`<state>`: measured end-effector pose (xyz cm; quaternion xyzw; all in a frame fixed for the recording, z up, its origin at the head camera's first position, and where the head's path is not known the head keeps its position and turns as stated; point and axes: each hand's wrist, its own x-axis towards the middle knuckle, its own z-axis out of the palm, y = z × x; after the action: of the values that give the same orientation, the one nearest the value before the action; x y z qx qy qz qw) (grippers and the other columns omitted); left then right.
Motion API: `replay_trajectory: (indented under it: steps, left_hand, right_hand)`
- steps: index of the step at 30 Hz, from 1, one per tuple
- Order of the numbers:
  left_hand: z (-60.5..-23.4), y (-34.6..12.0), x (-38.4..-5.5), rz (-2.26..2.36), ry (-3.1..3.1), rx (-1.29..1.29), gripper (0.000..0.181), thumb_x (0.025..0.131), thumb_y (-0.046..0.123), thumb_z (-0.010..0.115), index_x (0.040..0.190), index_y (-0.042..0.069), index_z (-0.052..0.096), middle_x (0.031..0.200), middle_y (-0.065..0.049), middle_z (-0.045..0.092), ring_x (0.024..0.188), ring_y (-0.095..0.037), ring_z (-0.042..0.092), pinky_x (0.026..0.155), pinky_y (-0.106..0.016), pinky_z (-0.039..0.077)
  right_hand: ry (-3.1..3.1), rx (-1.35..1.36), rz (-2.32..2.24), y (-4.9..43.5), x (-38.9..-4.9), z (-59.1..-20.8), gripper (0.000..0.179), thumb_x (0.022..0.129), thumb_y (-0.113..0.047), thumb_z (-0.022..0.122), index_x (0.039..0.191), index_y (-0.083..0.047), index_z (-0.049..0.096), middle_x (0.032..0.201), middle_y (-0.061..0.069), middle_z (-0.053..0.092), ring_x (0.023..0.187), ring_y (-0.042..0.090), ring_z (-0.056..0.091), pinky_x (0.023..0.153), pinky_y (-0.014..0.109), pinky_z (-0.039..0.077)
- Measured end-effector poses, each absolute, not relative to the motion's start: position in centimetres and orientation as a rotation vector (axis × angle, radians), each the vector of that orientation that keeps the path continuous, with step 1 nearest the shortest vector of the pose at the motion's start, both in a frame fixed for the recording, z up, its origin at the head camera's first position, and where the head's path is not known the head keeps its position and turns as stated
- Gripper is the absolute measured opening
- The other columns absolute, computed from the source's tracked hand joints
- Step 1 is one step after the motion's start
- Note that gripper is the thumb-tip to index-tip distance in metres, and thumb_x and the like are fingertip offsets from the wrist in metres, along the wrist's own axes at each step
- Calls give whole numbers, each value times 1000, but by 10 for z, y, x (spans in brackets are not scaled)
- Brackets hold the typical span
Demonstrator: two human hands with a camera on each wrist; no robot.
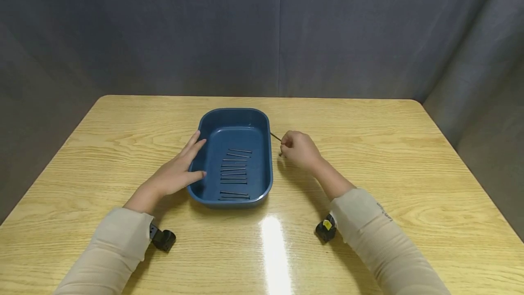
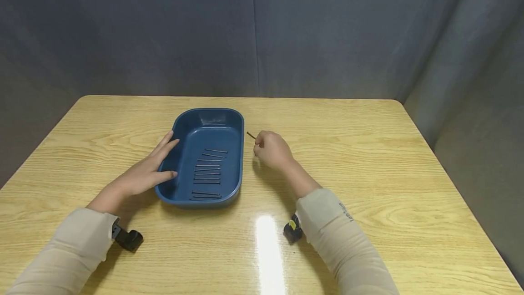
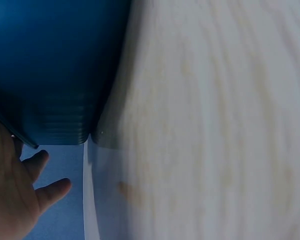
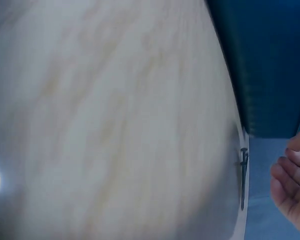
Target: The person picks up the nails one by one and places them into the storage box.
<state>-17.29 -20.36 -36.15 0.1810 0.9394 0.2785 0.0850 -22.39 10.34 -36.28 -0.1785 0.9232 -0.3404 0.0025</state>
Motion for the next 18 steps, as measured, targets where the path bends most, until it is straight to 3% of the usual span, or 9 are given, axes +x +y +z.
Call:
replay_trajectory:
  steps: [9,15,18]
  left_hand:
    - [-361,-203,-173,821,2802,547,74,81,27,51,140,17,8,142,11,-14,126,-34,14,83,-57,31]
    - [-361,-203,-172,824,2801,544,74,81,28,51,140,18,7,141,11,-15,126,-34,13,83,-57,31]
    - [-362,-203,-172,829,2802,543,75,81,28,51,140,17,7,141,11,-15,126,-34,13,83,-57,31]
  right_hand:
    - [2911,-424,-911,111,-228,-366,13,82,-9,52,85,2,58,79,11,60,62,17,52,55,27,42]
    - [2920,-290,-735,113,-230,-365,18,82,-13,51,89,2,60,87,11,60,54,13,43,47,23,34]
    - [2927,-239,-671,113,-231,-366,18,81,-15,51,85,0,60,82,8,60,51,12,39,44,22,31]
